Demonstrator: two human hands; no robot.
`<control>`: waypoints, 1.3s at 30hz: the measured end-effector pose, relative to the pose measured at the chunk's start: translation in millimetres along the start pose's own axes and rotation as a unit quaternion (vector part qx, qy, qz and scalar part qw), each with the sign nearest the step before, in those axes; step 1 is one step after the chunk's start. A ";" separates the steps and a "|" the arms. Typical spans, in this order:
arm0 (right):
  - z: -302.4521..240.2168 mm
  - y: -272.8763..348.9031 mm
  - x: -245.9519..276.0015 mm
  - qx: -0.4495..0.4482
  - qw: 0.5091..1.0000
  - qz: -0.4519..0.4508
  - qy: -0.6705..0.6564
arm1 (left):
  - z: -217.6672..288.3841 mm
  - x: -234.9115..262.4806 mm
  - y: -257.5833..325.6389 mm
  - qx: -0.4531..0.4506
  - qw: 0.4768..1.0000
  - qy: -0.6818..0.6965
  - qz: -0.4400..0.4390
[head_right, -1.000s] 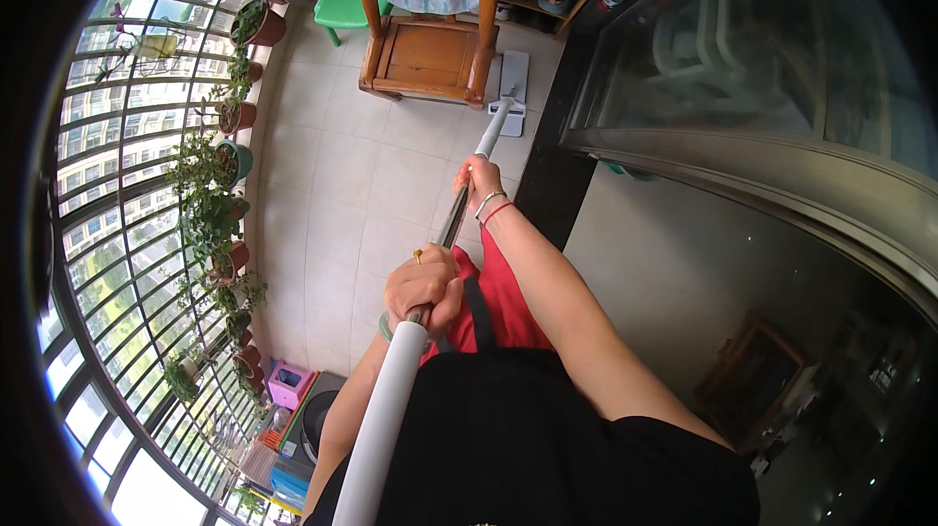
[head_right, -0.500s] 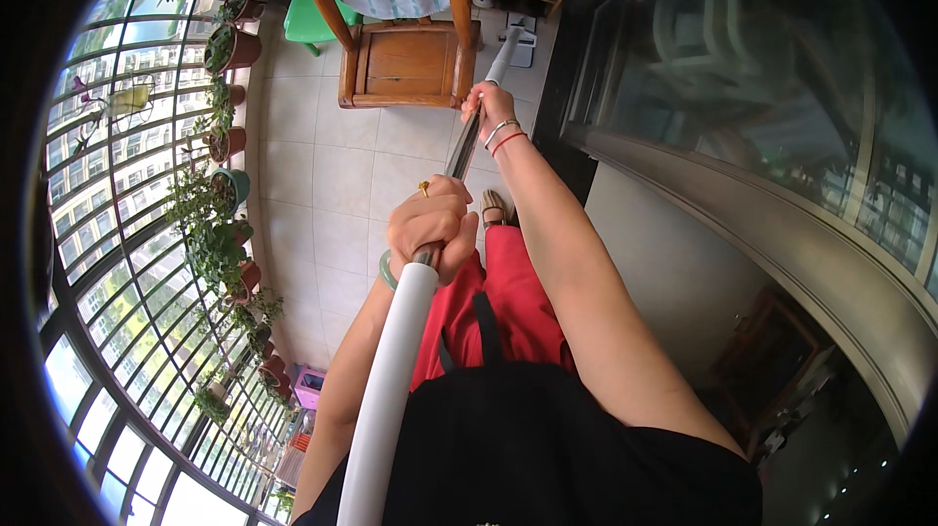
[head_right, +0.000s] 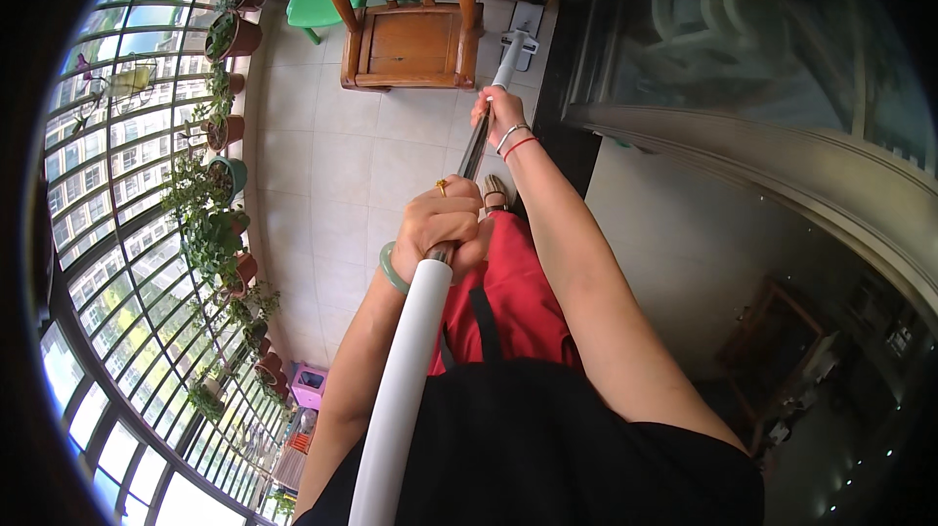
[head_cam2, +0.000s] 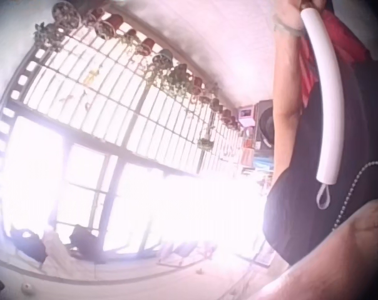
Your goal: The person mops a tiled floor using a flat mop, moving back and forth across a balcony area and into an adjacent room. They navigate around potted plants, a washing machine, and a wooden chair while maintaining continuous contact with the floor.
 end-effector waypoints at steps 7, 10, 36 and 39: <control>68.7 43.5 35.0 -0.017 1.000 -0.009 0.011 | 41.0 -12.7 69.6 0.001 1.000 0.016 0.005; 109.3 72.3 49.5 -0.025 1.000 0.002 0.008 | 64.3 -13.4 109.1 0.011 0.999 0.025 -0.025; 472.3 208.0 -2.9 -0.251 0.928 -0.016 0.274 | 238.3 50.0 372.7 0.146 0.937 -0.069 0.311; 453.5 205.2 0.7 -0.233 0.935 -0.030 0.265 | 236.2 44.4 357.0 0.121 0.941 -0.083 0.306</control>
Point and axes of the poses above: each hand's wrist, its own y-axis away from the middle knuckle, its own x-axis out of the back of the hand, z = x × y, the point moved 3 cm from there along -y, towards the middle knuckle, and after that the axes turned 4 degrees about -z, right-handed, at the moved point
